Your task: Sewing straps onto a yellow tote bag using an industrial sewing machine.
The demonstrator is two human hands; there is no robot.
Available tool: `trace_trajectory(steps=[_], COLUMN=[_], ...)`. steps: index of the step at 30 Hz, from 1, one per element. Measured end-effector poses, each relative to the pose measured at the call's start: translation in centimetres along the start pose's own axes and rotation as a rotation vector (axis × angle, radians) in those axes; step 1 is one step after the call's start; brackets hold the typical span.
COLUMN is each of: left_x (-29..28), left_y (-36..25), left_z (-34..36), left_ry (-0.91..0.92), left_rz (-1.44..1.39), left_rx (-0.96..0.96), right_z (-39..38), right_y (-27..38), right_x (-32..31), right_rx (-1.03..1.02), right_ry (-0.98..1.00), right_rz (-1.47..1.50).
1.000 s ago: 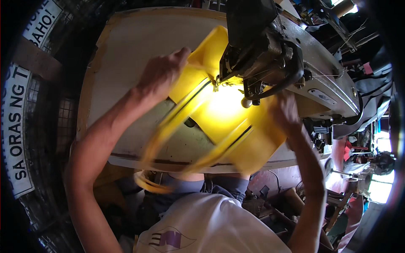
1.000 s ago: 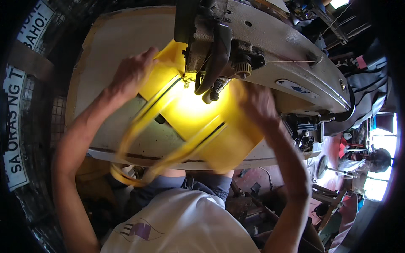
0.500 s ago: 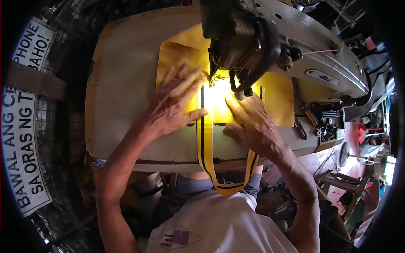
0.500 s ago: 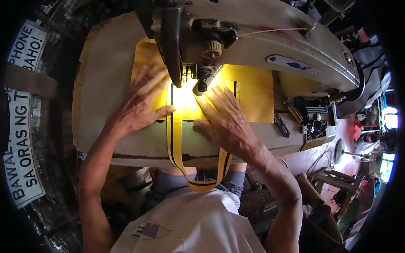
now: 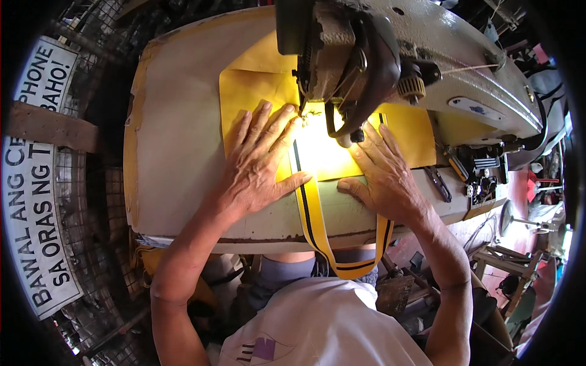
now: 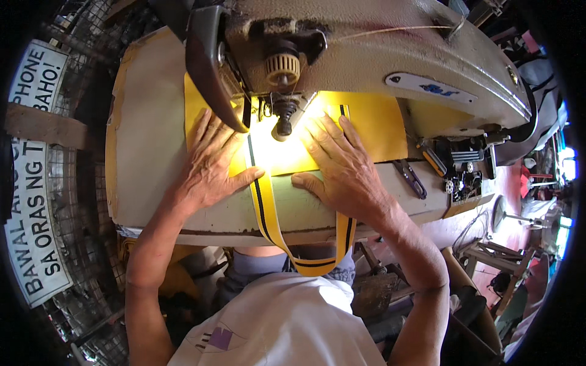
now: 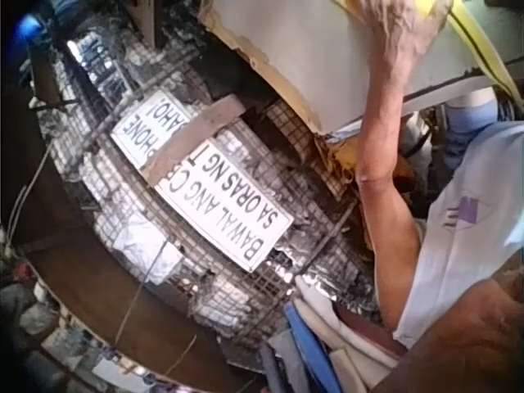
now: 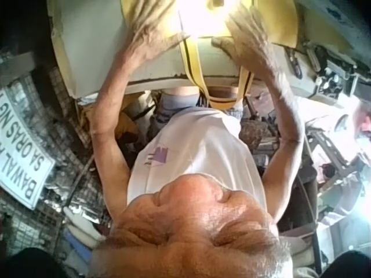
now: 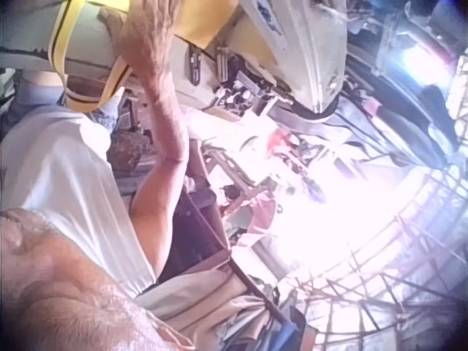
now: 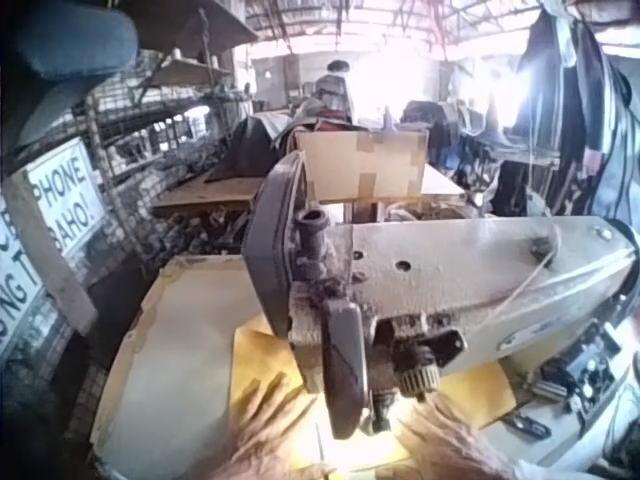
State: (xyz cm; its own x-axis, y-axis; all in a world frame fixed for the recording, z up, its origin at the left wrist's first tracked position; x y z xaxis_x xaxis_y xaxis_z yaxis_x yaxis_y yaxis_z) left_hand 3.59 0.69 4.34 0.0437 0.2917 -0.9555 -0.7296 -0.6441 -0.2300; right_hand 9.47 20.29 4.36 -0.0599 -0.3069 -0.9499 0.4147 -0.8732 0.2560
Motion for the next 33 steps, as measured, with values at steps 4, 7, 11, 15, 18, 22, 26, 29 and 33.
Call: trace_trajectory(steps=[4, 7, 11, 15, 18, 22, 26, 29, 33], left_x=[0.0, 0.0, 0.4, 0.1, -0.1, 0.1, -0.2, 0.0, 0.2], left_y=[0.4, 1.0, 0.8, 1.1, 1.4, 1.3, 2.0, 2.3, 2.3], left_z=[-0.2, 0.7, 0.4, 0.3, 1.0, 1.5, 1.0, 1.4, 1.4], left_ry=[0.027, 0.102, 0.076, 0.027, 0.053, -0.004, -0.004, -0.021, -0.040], left_rz=[-0.017, -0.087, -0.006, -0.065, -0.125, -0.076, -0.027, -0.044, -0.050], left_rx=[-0.010, -0.042, -0.013, -0.003, -0.011, 0.025, 0.033, 0.063, 0.075], right_z=[0.5, 1.2, -0.9, -7.5, -10.0, -7.3, -4.7, -6.3, -8.1], right_y=[0.0, -0.5, -1.2, -4.7, -10.0, -23.0, -33.6, -37.1, -40.9], right_x=[-0.5, -0.3, -2.2, -10.2, -20.7, -29.9, -27.6, -28.1, -28.8], right_rx=[-0.012, -0.008, 0.038, 0.128, 0.587, 0.506, 0.254, 0.474, 0.563], right_ry=[0.036, 0.032, 0.004, -0.343, -0.652, -0.574, -0.088, -0.077, -0.126], right_rz=[0.019, 0.033, -0.019, 0.185, -0.264, -0.553, -1.074, -0.800, -0.463])
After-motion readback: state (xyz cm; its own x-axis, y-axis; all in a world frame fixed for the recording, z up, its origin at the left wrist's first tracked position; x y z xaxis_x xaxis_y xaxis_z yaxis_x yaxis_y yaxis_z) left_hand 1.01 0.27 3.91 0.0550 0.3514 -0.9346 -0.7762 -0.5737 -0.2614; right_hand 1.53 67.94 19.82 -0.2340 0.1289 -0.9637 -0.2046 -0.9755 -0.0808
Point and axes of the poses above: each hand's wrist, its own z-axis towards the middle knuckle, its own x-axis out of the palm, y = z × x, the point moved 5 cm from there along z, towards the middle knuckle, and after that the axes turned 1 degree about x, right-handed, at the moved point
